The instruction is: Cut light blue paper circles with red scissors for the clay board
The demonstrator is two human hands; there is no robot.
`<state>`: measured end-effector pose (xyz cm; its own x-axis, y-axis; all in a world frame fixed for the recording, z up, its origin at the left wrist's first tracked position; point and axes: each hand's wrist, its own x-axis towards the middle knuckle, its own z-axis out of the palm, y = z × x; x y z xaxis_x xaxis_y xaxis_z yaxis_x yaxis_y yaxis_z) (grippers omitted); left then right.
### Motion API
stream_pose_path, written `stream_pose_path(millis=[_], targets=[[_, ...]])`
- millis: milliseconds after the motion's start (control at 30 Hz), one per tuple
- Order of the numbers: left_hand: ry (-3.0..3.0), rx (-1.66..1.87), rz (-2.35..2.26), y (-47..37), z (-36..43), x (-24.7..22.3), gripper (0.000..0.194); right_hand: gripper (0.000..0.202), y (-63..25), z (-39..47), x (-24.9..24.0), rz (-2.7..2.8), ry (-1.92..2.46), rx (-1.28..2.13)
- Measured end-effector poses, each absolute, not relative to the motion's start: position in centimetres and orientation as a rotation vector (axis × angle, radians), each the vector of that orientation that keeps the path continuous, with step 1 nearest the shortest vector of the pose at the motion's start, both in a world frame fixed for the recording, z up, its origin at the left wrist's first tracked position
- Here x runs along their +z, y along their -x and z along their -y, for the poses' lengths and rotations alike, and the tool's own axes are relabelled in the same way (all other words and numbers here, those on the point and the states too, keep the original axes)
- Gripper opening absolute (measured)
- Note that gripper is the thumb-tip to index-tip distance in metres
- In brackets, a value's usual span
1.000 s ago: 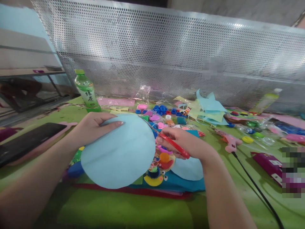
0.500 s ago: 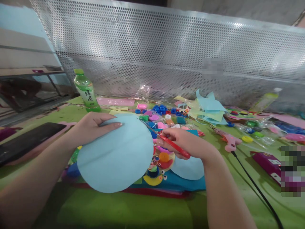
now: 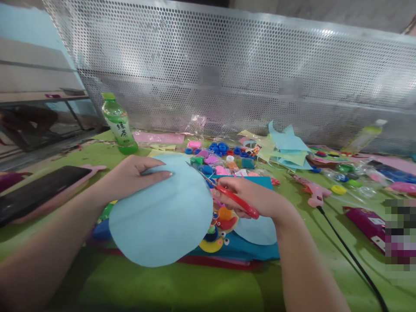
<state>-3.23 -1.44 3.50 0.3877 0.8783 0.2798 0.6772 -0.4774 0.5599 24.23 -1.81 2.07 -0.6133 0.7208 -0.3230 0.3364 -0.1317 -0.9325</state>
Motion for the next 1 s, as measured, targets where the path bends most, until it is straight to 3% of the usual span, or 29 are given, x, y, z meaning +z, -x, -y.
stream_pose_path(millis=[200, 667, 1000], targets=[[-2.27, 0.755, -1.34, 3.3, 1.4, 3.6, 0.033, 0.019, -24.3, 1.8, 1.9, 1.883, 1.17, 1.792], [-2.247, 0.723, -1.315, 3.6, 1.2, 3.6, 0.035, 0.025, -24.1, 2.2, 3.3, 2.161, 1.371, 1.423], [-2.181, 0.611, -1.304, 3.5, 1.3, 3.6, 0.041, 0.031, -24.2, 2.3, 2.5, 2.11, 1.289, 1.598]])
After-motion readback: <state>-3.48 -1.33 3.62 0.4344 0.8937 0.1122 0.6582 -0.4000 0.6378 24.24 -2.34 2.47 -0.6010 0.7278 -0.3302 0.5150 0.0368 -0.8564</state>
